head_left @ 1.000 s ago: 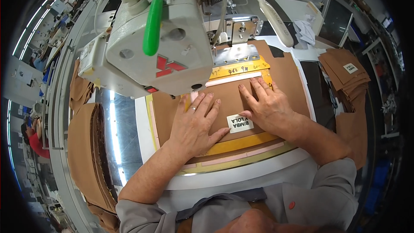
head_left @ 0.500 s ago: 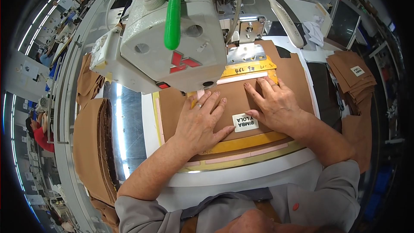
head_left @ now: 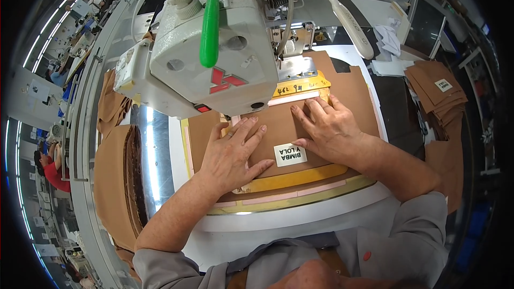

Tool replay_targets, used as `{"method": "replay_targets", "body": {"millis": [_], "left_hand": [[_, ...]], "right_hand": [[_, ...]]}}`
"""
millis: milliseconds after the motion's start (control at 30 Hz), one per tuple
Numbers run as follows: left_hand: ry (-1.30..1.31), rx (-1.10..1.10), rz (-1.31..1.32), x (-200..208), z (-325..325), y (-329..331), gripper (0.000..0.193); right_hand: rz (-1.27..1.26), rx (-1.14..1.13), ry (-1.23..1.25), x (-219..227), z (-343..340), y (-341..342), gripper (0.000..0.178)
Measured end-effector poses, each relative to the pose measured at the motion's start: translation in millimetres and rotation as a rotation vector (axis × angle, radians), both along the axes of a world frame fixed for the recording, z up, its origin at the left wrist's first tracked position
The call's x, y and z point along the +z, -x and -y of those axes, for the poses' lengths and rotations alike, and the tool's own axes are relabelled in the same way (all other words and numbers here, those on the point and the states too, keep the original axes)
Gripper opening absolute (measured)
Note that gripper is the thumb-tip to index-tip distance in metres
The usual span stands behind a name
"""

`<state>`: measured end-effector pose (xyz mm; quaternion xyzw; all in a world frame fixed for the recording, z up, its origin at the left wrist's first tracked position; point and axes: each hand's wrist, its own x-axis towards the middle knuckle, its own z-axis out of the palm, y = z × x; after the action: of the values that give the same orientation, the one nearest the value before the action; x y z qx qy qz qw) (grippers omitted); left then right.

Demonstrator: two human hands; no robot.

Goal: Sewing branding labels onto leather panels using an industrial sewing machine.

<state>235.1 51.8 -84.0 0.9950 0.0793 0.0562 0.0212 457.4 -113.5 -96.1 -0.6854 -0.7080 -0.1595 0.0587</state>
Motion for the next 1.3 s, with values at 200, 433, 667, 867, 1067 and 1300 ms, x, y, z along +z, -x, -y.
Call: {"method": "replay_targets", "body": {"millis": [200,433,667,867,1067,1300], "left_hand": [[0.003,0.027,0.001,4,-2,5,0.065],[-0.021,0.038,-0.005,5,-12,18,0.070],[-0.068,0.093,-0.071,7,-9,19,0.074],[-0.090,0.129,-0.073,6,-12,24,0.077],[-0.126,0.178,-0.123,4,-14,28,0.083],[-0.169,0.222,-0.130,6,-9,24,0.094]], "right_hand": [[-0.035,0.019,0.002,0,-2,-1,0.070],[-0.115,0.003,0.083,2,-5,-2,0.065],[-0.175,0.034,0.071,2,2,-19,0.062],[-0.138,0.033,0.110,2,-2,-12,0.063],[-0.096,0.083,0.107,-2,-7,-11,0.066],[-0.160,0.134,0.056,-10,-16,-7,0.064]]}}
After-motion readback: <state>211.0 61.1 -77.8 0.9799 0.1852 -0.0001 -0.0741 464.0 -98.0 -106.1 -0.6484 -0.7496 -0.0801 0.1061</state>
